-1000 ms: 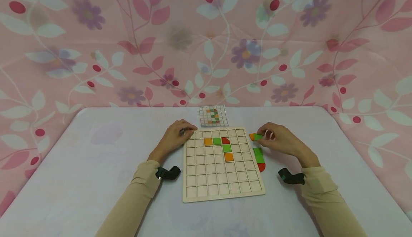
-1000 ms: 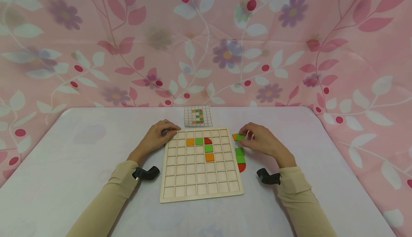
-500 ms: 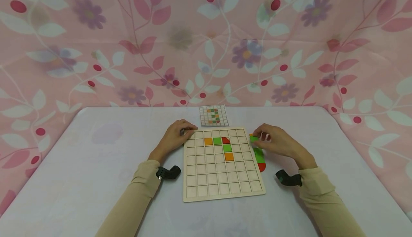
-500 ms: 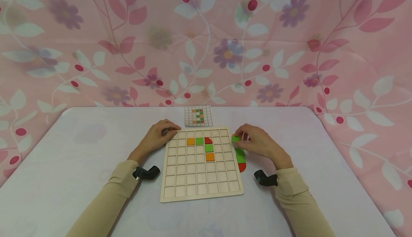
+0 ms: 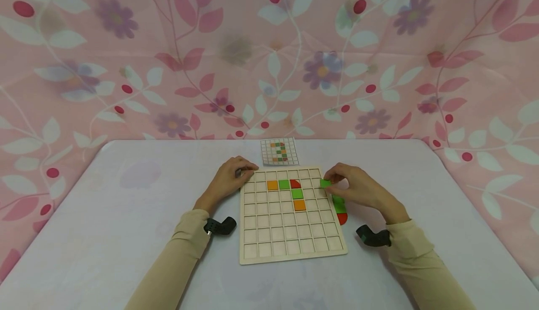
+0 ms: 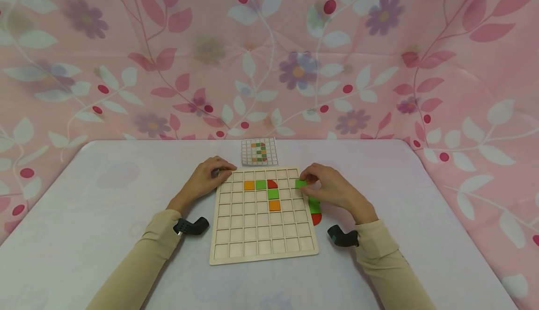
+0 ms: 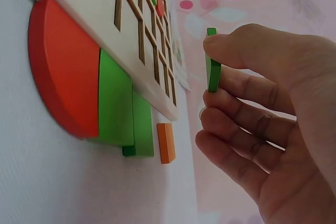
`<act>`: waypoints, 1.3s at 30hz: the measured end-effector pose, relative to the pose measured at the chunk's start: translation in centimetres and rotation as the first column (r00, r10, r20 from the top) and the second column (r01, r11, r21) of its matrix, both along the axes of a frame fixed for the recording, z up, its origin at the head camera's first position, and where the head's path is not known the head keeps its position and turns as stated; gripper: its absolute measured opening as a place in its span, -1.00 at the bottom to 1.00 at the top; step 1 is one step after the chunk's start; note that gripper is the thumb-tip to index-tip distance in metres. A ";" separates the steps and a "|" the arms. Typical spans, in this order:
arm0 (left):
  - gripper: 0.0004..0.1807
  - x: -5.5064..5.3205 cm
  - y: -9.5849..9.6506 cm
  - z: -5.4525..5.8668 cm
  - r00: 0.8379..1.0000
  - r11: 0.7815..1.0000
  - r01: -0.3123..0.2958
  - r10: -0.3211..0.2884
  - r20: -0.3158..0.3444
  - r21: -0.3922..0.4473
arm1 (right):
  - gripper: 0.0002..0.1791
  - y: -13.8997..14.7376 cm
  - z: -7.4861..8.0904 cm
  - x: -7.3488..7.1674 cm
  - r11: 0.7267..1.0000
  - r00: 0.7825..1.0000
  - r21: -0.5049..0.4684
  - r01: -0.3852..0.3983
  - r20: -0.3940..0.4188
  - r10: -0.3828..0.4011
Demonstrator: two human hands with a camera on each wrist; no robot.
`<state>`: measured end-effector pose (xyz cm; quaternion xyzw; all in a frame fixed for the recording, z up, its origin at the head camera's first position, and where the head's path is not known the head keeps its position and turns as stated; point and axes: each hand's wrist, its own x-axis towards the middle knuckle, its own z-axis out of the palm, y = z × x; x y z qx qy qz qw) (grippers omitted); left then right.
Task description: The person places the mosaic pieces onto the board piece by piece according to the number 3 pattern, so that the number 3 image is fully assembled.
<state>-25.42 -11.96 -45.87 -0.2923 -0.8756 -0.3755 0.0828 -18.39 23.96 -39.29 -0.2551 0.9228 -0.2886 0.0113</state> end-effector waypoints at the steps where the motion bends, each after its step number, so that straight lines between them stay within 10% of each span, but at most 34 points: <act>1: -0.84 0.0 0.0 0.0 1.000 1.000 -0.001 0.001 -0.001 -0.002 | -0.73 -0.1 0.0 0.0 1.000 1.000 0.003 -0.004 -0.009 0.004; 39: -0.83 0.1 0.0 0.1 1.000 1.000 -0.008 0.008 -0.001 -0.012 | -0.71 -3.8 -0.2 1.2 0.996 0.996 -0.023 -0.085 0.028 0.085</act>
